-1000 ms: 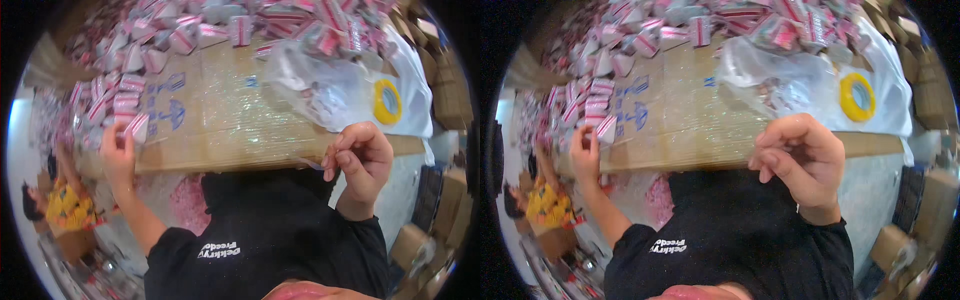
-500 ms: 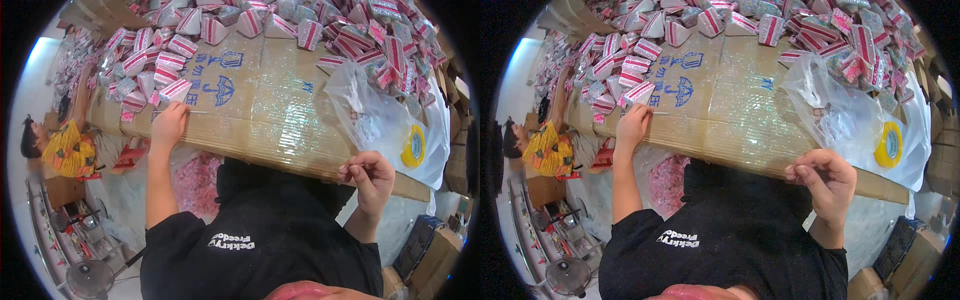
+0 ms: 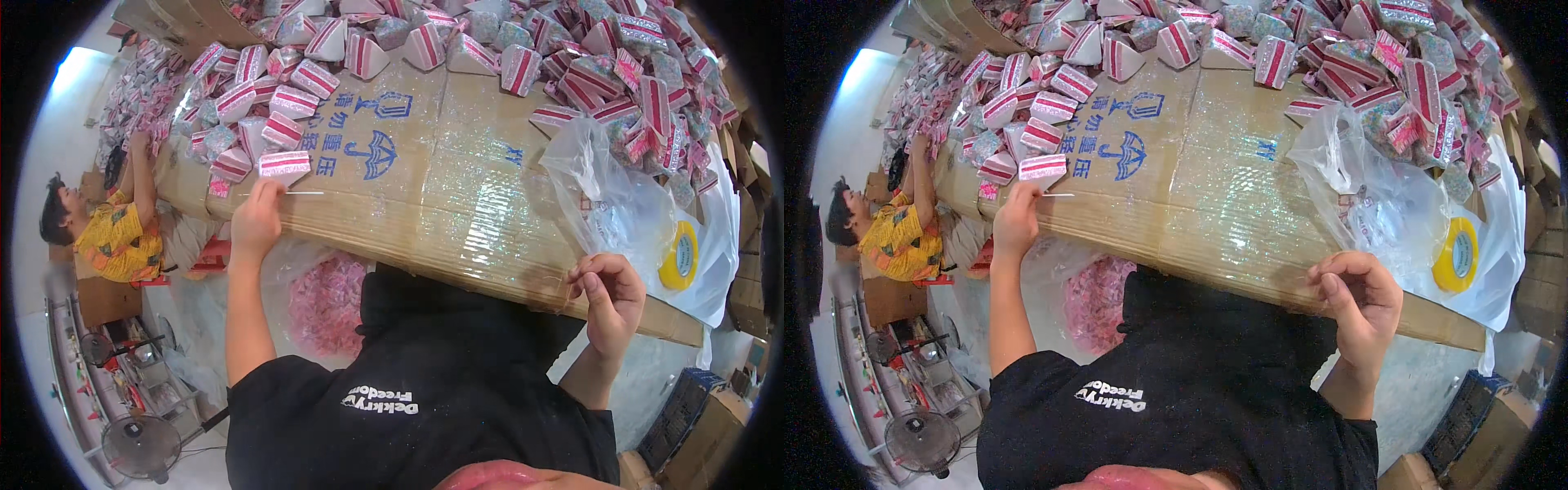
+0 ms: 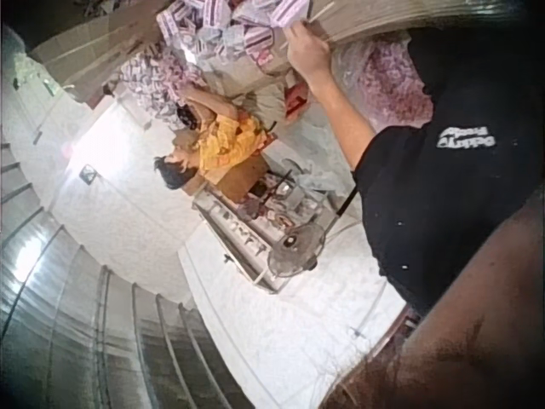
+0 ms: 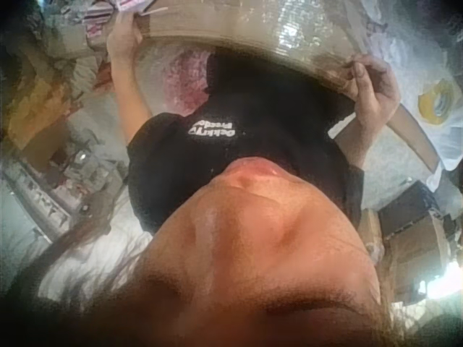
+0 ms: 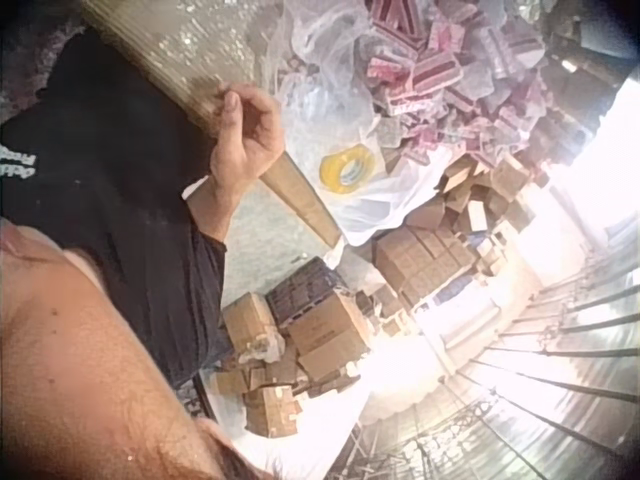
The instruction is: Assembling small foam cake slices onto a plastic stick and tying them with a ribbon to create a decorative item.
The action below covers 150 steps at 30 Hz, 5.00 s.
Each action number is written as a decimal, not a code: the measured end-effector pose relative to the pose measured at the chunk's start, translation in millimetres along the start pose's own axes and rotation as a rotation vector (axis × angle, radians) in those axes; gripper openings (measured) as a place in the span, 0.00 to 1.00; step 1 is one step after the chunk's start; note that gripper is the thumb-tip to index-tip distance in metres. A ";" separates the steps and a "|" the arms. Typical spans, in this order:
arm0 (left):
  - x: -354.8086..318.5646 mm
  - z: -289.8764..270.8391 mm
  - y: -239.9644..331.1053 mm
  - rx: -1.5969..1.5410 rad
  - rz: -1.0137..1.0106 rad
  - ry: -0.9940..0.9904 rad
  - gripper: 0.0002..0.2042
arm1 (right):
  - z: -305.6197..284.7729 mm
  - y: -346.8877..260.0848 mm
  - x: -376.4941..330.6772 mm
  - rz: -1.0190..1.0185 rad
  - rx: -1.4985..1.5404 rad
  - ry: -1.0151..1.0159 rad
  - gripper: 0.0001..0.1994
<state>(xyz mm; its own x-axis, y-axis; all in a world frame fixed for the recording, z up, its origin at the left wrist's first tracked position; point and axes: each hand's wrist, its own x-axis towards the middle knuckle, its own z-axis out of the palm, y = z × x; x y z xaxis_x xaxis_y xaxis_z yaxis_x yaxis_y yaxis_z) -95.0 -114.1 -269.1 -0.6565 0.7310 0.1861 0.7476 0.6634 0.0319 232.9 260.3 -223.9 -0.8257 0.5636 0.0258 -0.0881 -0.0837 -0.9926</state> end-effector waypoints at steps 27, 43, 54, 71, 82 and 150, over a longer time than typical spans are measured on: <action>68.4 -29.5 182.4 -1.596 0.325 0.288 0.09 | 22.8 10.0 18.7 -0.137 0.241 0.269 0.04; 68.6 -11.3 270.2 -1.947 -0.054 -0.351 0.13 | 47.1 -7.1 32.0 -0.319 -0.313 0.075 0.06; 77.8 -19.7 301.2 -1.998 -0.141 -0.173 0.07 | 32.6 -12.5 34.8 -0.461 -0.408 0.132 0.08; 78.5 -18.9 297.1 -1.677 -0.117 -0.351 0.13 | 9.5 -17.4 32.4 -0.220 -0.466 0.008 0.07; 78.0 -21.8 295.8 -1.632 -0.038 -0.474 0.08 | 4.0 -19.6 35.2 -0.093 -0.431 -0.039 0.06; 70.0 -9.2 298.4 -1.914 -0.144 -0.670 0.11 | 16.7 16.9 34.7 0.049 0.146 -0.010 0.08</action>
<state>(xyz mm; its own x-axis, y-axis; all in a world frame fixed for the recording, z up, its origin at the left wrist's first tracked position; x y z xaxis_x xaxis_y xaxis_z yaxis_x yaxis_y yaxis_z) 83.1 133.5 -237.6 -0.3001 0.9289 -0.2168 -0.4708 0.0534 0.8806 193.5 264.7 -237.8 -0.8363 0.5479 -0.0205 -0.1268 -0.2297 -0.9650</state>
